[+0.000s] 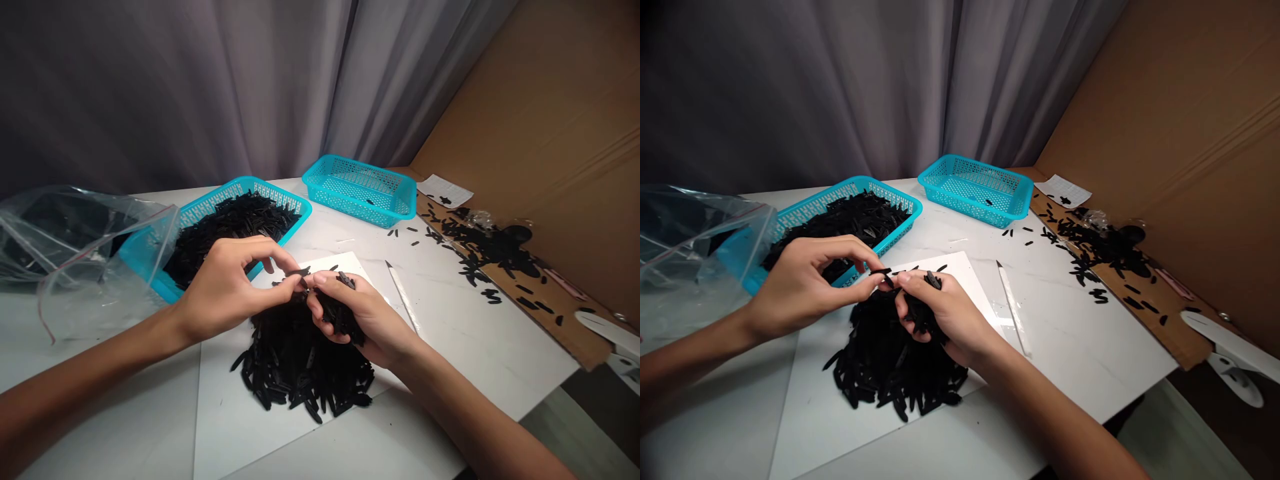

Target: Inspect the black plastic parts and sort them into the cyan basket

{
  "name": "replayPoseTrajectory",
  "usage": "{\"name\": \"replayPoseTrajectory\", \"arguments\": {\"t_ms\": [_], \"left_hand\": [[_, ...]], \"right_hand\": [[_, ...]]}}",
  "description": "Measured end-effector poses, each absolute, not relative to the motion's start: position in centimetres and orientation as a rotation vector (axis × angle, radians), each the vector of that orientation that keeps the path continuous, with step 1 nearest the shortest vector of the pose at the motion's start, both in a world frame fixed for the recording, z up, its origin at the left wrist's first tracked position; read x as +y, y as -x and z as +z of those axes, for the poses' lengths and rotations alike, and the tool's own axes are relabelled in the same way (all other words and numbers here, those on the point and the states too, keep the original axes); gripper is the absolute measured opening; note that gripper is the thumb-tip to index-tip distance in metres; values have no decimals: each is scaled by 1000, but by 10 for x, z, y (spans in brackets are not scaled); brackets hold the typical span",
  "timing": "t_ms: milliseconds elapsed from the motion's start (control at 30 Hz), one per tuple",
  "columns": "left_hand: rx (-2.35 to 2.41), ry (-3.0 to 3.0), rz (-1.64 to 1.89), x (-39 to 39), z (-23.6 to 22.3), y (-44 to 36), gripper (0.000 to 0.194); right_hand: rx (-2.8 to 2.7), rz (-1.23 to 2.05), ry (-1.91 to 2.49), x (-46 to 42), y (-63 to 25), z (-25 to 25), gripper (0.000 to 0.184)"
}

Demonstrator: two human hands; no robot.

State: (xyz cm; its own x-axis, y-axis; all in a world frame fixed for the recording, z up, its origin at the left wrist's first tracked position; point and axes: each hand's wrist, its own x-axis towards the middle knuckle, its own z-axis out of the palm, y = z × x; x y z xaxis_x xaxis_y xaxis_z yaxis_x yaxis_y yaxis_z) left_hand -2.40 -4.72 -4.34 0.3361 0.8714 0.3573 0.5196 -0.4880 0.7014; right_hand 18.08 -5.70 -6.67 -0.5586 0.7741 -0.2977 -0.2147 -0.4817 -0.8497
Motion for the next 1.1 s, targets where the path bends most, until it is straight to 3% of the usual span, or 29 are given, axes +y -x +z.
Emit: {"name": "replayPoseTrajectory", "arguments": {"t_ms": [133, 300, 533, 600, 1100], "left_hand": [[1279, -2000, 943, -48, -42, 24, 8], [1298, -2018, 907, -48, -42, 23, 8], [1316, -1880, 957, -47, -47, 26, 21], [1299, -1899, 959, -46, -47, 25, 16], [1229, -1849, 884, -49, -42, 20, 13]], "right_hand": [[-1045, 2029, 947, -56, -181, -66, 25], [-1037, 1961, 998, -57, -180, -67, 30], [-1453, 1462, 1167, -58, -181, -68, 30], [-1549, 1383, 1152, -58, -182, -67, 29], [-1589, 1261, 1143, -59, -181, -68, 26]]}}
